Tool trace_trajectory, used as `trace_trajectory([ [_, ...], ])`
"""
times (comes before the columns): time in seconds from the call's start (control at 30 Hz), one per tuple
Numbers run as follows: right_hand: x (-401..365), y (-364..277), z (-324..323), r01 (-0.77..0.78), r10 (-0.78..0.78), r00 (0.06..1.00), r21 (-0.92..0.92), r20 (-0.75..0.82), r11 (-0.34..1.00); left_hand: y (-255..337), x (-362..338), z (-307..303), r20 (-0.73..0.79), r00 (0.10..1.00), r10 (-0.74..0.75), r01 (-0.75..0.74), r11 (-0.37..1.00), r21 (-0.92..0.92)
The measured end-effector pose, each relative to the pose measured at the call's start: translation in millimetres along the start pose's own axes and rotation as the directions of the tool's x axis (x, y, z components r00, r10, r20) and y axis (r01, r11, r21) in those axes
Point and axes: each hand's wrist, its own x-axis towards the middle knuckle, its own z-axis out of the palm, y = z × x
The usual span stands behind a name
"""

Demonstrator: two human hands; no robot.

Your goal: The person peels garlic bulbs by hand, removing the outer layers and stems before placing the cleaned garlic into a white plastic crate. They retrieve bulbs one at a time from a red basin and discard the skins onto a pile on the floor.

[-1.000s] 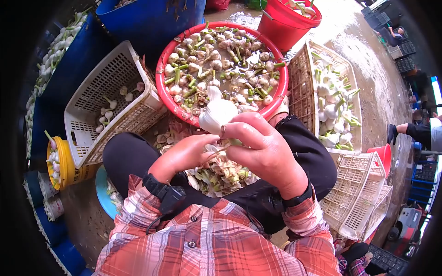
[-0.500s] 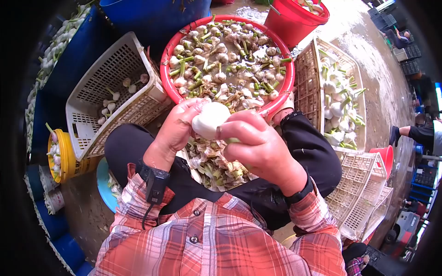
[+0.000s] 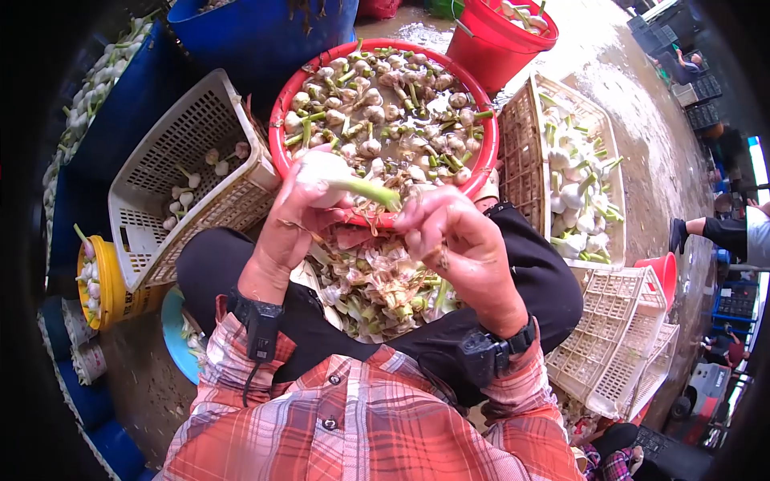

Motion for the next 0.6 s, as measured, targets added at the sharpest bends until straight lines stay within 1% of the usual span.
trace_trajectory([
  [0.03,-3.9,-7.3,-2.9,-0.149,0.137,0.978,0.068,0.160,0.986,3.4,0.7,-5.2,-0.085,0.996,0.037,-0.040,0.999,-0.033],
  [0.07,-4.6,-15.2,-3.2,-0.355,0.438,0.851,-0.296,0.291,0.887,5.9,1.1,-7.4,-0.168,0.983,0.070,-0.082,0.995,-0.064],
  [0.1,-10.1,-15.0,-3.9,-0.244,0.571,0.759,-0.676,0.313,0.695,11.0,1.1,-0.1,-0.224,0.963,0.147,-0.137,0.989,0.060],
  [0.13,-13.0,-15.0,-6.2,-0.055,0.701,0.670,-0.925,0.246,0.377,9.6,3.4,-2.7,-0.222,0.956,0.190,-0.157,0.975,0.160],
  [0.17,-8.2,-11.5,-5.9,-0.095,0.699,0.715,-0.989,0.009,0.110,6.7,3.7,-0.8,-0.180,0.955,0.237,-0.199,0.958,0.206],
  [0.2,-11.2,18.4,-22.8,-0.160,0.336,0.941,-0.939,-0.052,0.304,3.3,2.6,2.4,-0.137,0.947,0.290,-0.251,0.936,0.245],
  [0.23,2.9,17.6,-18.8,-0.282,0.259,0.953,-0.769,-0.156,0.574,0.7,2.6,5.9,-0.116,0.938,0.328,-0.278,0.906,0.319],
  [0.27,19.5,18.2,-9.8,-0.319,0.200,0.941,-0.516,-0.273,0.795,-2.0,3.4,9.7,-0.084,0.926,0.368,-0.309,0.869,0.387],
  [0.3,29.2,18.2,-2.4,-0.414,0.344,0.903,-0.313,-0.256,0.854,-4.2,3.3,10.2,-0.047,0.928,0.370,-0.322,0.859,0.398],
  [0.33,36.3,19.2,2.3,-0.502,0.478,0.855,-0.090,-0.200,0.860,-10.1,6.6,6.6,-0.026,0.933,0.359,-0.319,0.860,0.399],
  [0.37,43.9,21.1,-1.1,-0.571,0.570,0.821,-0.038,-0.037,0.820,-10.7,7.8,8.7,0.003,0.939,0.343,-0.312,0.850,0.424],
  [0.4,51.7,24.7,-3.8,-0.647,0.641,0.755,0.003,0.140,0.762,-9.1,8.0,10.8,0.020,0.945,0.326,-0.299,0.840,0.453],
  [0.43,57.6,29.1,-1.7,-0.661,0.659,0.748,-0.008,0.081,0.751,-8.7,8.2,14.0,-0.025,0.954,0.300,-0.268,0.882,0.387],
  [0.47,61.8,27.3,-8.2,-0.651,0.647,0.759,0.075,0.072,0.755,-8.2,7.4,17.3,-0.074,0.961,0.266,-0.230,0.920,0.318],
  [0.5,69.2,30.5,-16.3,-0.630,0.638,0.770,0.186,0.018,0.754,-2.4,5.5,19.4,-0.072,0.979,0.192,-0.173,0.961,0.215],
  [0.53,78.6,32.9,-26.4,-0.599,0.634,0.773,0.292,-0.034,0.746,-5.7,3.6,18.8,-0.094,0.983,0.158,-0.141,0.976,0.168],
  [0.57,93.5,28.9,-46.9,-0.561,0.614,0.784,0.321,-0.089,0.763,-8.0,2.0,14.4,-0.046,0.994,0.096,-0.083,0.971,0.225],
  [0.6,113.6,27.8,-72.3,-0.468,0.559,0.815,0.394,-0.154,0.791,-10.2,0.9,10.2,-0.001,1.000,0.030,-0.028,0.958,0.286],
])
